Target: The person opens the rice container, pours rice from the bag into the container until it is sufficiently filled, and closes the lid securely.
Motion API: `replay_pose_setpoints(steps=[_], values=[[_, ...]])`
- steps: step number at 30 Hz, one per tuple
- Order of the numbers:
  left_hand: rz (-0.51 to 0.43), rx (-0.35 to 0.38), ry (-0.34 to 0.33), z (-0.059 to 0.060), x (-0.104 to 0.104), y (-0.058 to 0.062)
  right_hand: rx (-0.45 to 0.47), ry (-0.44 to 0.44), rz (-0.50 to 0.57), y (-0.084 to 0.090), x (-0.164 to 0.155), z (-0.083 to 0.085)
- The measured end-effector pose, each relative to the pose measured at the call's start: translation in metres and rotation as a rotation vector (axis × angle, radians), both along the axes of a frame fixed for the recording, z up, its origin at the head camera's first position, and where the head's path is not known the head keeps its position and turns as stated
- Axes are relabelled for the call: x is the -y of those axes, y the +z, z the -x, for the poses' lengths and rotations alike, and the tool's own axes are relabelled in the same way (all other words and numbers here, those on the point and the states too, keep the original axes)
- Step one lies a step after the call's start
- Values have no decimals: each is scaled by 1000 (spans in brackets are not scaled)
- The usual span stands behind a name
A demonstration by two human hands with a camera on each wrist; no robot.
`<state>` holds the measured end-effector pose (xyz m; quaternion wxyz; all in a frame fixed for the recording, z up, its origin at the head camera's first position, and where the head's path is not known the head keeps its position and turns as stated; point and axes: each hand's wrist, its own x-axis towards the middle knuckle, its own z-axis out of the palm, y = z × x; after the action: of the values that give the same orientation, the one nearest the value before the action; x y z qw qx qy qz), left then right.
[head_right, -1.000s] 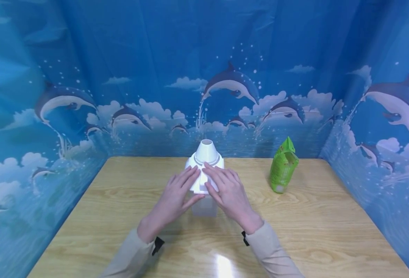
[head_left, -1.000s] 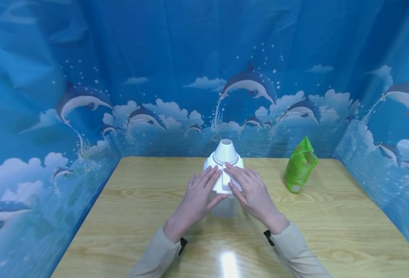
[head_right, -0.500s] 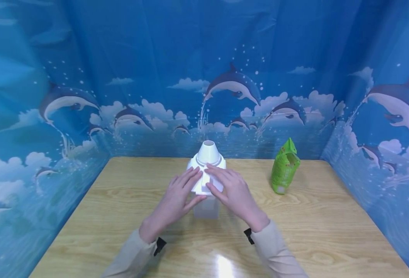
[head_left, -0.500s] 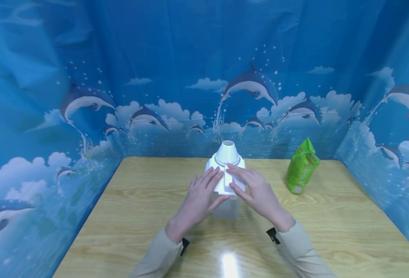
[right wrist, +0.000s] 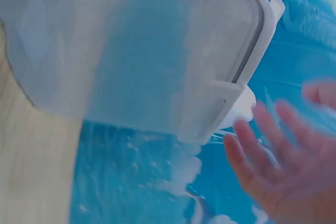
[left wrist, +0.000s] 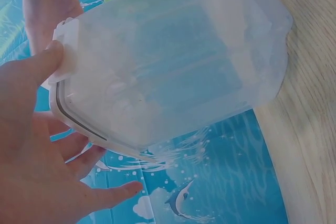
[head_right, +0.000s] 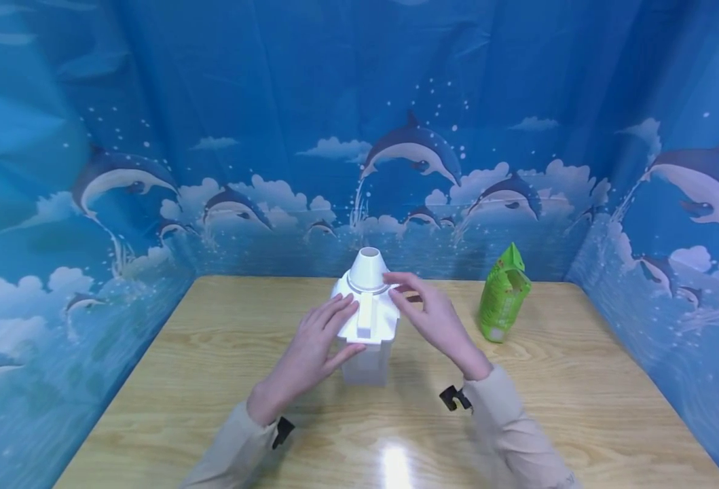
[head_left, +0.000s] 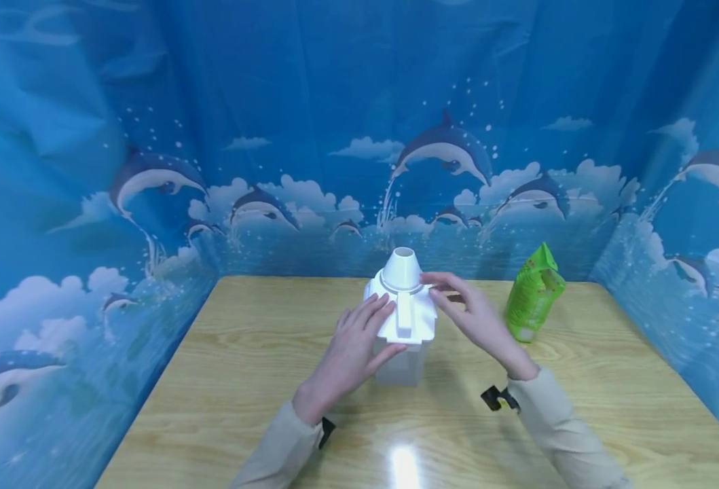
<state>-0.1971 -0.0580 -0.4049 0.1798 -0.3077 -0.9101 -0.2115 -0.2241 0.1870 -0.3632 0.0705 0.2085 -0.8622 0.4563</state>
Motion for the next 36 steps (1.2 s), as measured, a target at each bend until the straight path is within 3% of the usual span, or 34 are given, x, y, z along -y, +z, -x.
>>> replay_pose_setpoints(steps=[6,11,15,19,30,36], values=[[-6,3,6,0,-1,0,342,-45,283,-4,-15,18],[0,27,15,0,-2,0,677,86,520,-14,-28,33],[-2,23,10,0,-2,0,848,157,625,-21,-34,40],[-4,18,7,0,-2,-1,926,153,651,-24,-34,44],[4,21,22,1,-2,-1,999,126,617,-23,-24,50],[1,18,22,1,-2,-2,1010,189,636,-27,-23,54]])
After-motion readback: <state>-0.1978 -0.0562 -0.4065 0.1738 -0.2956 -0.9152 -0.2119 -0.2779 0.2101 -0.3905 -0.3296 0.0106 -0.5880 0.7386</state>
